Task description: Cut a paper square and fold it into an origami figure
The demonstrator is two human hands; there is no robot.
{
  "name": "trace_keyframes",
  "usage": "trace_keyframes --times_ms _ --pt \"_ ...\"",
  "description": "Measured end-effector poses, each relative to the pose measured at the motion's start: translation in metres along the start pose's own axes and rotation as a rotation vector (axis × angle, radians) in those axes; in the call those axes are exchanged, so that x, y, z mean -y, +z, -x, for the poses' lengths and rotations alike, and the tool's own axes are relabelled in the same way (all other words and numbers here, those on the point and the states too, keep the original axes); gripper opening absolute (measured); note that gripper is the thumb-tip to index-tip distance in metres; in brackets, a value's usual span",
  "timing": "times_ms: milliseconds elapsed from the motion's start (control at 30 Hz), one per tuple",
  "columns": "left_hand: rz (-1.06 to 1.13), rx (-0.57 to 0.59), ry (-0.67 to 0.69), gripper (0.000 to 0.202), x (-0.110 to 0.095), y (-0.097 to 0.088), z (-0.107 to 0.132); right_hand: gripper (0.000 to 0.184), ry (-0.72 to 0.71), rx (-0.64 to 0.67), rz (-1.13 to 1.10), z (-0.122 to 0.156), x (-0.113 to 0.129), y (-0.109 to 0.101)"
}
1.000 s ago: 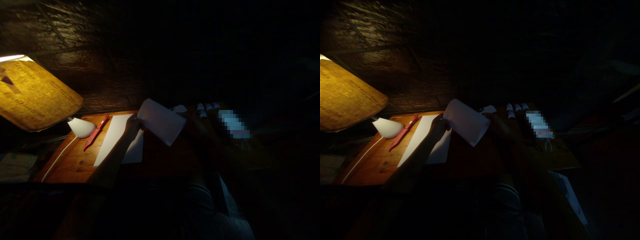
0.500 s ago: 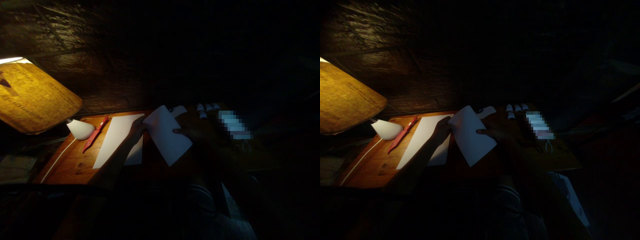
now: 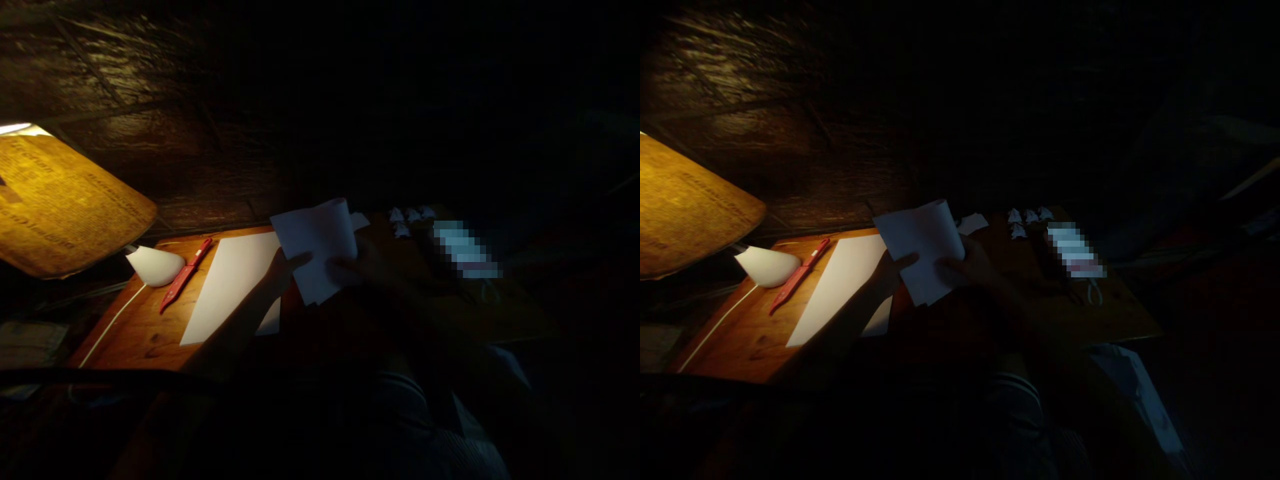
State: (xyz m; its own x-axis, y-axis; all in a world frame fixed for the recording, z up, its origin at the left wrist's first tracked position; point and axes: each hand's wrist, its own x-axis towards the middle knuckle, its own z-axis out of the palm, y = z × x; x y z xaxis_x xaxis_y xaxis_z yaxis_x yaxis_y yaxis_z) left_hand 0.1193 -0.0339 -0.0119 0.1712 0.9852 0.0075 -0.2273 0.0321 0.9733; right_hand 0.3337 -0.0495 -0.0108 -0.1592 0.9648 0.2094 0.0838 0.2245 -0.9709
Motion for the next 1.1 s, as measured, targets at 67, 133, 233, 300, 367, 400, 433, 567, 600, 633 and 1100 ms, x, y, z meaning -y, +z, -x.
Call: trace_keyframes --times_ms 67,133,233,300,367,400,433,567,600,633,1100 --pt "0.015 -0.035 0.031 0.055 -0.005 0.007 0.003 0.056 -0.046 -0.015 0.013 -0.001 0.000 0.002" --pt "0.006 -0.045 0.077 0.053 -0.012 0.013 0.005 0.056 -0.069 -0.049 0.002 -0.001 0.000 0.003" --pt "-0.035 -0.080 0.139 0.047 -0.021 0.021 0.004 0.054 -0.070 -0.117 -0.023 0.000 -0.001 0.002" --pt "-0.053 -0.088 0.164 0.046 -0.024 0.023 0.002 0.054 -0.056 -0.152 -0.044 0.002 -0.003 0.002" --pt "-0.068 -0.095 0.163 0.048 -0.023 0.023 -0.001 0.055 -0.029 -0.154 -0.063 0.003 -0.004 0.002" --pt "-0.073 -0.103 0.157 0.050 -0.022 0.022 -0.002 0.055 -0.014 -0.144 -0.065 0.004 -0.005 0.001" --pt "-0.081 -0.106 0.147 0.052 -0.020 0.021 -0.004 0.055 0.000 -0.128 -0.061 0.005 -0.005 0.001" --pt "-0.086 -0.082 0.122 0.059 -0.013 0.015 -0.006 0.056 -0.008 -0.076 -0.013 0.005 -0.005 -0.002" --pt "-0.070 -0.071 0.124 0.060 -0.011 0.014 -0.006 0.057 -0.016 -0.071 -0.004 0.005 -0.004 -0.002" --pt "-0.051 -0.061 0.131 0.062 -0.009 0.014 -0.006 0.059 -0.018 -0.069 0.007 0.006 -0.003 -0.002" --pt "0.001 0.012 0.203 0.060 -0.007 0.023 -0.006 0.057 0.014 -0.216 0.064 0.004 -0.001 0.002"
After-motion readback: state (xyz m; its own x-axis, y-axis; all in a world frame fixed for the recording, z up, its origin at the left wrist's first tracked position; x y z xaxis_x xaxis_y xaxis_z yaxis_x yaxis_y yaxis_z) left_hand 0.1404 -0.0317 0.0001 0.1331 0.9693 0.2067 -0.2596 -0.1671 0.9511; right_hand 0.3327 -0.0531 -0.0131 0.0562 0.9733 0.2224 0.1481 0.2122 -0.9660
